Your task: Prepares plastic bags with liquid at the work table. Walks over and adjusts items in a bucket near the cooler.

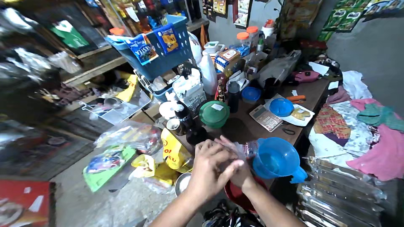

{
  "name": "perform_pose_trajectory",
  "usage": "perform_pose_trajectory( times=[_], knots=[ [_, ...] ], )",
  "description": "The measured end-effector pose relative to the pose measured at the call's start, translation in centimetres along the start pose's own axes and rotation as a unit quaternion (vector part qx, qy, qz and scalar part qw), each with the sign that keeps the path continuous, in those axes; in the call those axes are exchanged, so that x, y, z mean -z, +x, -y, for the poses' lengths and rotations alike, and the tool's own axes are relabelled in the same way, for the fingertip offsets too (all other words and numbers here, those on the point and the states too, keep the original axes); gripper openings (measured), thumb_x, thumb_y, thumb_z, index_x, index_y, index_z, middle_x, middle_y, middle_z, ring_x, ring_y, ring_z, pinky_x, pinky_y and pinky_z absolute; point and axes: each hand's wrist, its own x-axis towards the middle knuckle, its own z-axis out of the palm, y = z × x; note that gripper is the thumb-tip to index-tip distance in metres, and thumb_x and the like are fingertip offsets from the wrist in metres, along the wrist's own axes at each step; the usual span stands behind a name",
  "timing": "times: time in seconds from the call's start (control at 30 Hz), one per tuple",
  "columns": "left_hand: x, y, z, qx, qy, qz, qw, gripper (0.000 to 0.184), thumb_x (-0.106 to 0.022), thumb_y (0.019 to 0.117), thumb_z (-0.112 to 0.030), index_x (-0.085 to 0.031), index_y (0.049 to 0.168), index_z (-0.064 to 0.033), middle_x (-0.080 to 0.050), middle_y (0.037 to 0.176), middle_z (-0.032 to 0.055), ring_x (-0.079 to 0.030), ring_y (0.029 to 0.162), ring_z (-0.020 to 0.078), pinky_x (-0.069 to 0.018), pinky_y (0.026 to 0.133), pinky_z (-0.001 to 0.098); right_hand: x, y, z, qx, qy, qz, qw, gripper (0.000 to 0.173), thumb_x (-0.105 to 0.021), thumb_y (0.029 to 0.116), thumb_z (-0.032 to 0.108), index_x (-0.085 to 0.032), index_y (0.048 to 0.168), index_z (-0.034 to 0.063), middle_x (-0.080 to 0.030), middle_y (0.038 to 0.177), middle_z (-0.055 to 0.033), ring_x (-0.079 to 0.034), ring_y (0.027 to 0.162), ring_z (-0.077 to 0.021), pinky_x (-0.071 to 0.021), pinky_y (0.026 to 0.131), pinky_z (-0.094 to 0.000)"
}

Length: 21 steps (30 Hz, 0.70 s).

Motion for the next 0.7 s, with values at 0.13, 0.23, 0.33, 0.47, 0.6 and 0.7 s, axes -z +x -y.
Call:
perform_pose_trajectory(
  times=[0.13,0.23,0.33,0.47,0.6,0.7],
  knots=[
    [-0.7,-1.3,1.7,-0.017,-0.173,-0.018,0.985,0.074,-0.057,0.0905,-0.073,-0.053,0.131,-0.0111,-0.050,0.146,0.0100,-0.048,0.138,0.0220,-0.0435,0.114,0.0428,2.0,-1.3,5.2,-0.015,0.085,-0.026,0.996,0.029,-0.046,0.1052,0.004,-0.064,0.122,-0.0098,-0.074,0.118,-0.0103,-0.069,0.113,-0.0124,-0.0560,0.101,-0.0307],
    [-2.7,-2.6,2.6,-0.020,-0.346,0.129,0.929,0.086,-0.055,0.0895,-0.075,-0.047,0.146,-0.0107,-0.060,0.140,0.0014,-0.055,0.130,0.0120,-0.0473,0.111,0.0357,4.5,-3.2,7.9,-0.027,0.216,-0.038,0.975,0.025,-0.051,0.1063,0.011,-0.067,0.125,0.0027,-0.075,0.116,-0.0104,-0.073,0.109,-0.0219,-0.0590,0.099,-0.0385],
    [-5.4,-4.5,2.7,-0.011,-0.409,0.248,0.878,0.054,-0.068,0.0916,-0.056,-0.069,0.121,-0.0108,-0.074,0.109,-0.0063,-0.066,0.104,-0.0016,-0.0550,0.092,0.0211,8.0,-4.7,10.6,-0.023,0.286,-0.064,0.956,0.026,-0.054,0.1063,0.023,-0.071,0.124,0.0132,-0.076,0.116,-0.0065,-0.073,0.107,-0.0180,-0.0589,0.097,-0.0336],
    [-7.3,-7.3,2.8,0.034,-0.391,0.300,0.869,0.026,-0.084,0.0829,-0.027,-0.073,0.093,-0.0061,-0.072,0.090,-0.0051,-0.065,0.087,-0.0047,-0.0543,0.079,0.0160,14.0,-6.7,13.5,-0.003,0.267,-0.194,0.944,0.023,-0.057,0.1040,0.024,-0.071,0.121,0.0168,-0.075,0.117,-0.0027,-0.073,0.106,-0.0144,-0.0604,0.093,-0.0289],
    [-7.6,-10.2,2.2,0.125,-0.425,0.263,0.857,0.017,-0.083,0.0843,-0.020,-0.075,0.099,-0.0149,-0.073,0.094,-0.0102,-0.067,0.087,-0.0032,-0.0567,0.080,0.0174,20.1,-9.4,13.9,0.008,0.214,-0.339,0.916,0.022,-0.050,0.1065,0.015,-0.067,0.121,0.0120,-0.075,0.118,-0.0033,-0.073,0.108,-0.0157,-0.0616,0.091,-0.0301],
    [-8.7,-11.0,0.8,0.178,-0.441,0.152,0.866,0.009,-0.078,0.0884,-0.022,-0.077,0.098,-0.0236,-0.075,0.095,-0.0115,-0.070,0.087,-0.0001,-0.0591,0.080,0.0207,23.1,-11.6,13.2,-0.009,0.216,-0.402,0.890,0.027,-0.040,0.1081,0.009,-0.063,0.122,0.0094,-0.075,0.118,-0.0043,-0.073,0.109,-0.0156,-0.0614,0.091,-0.0293]
  ],
)
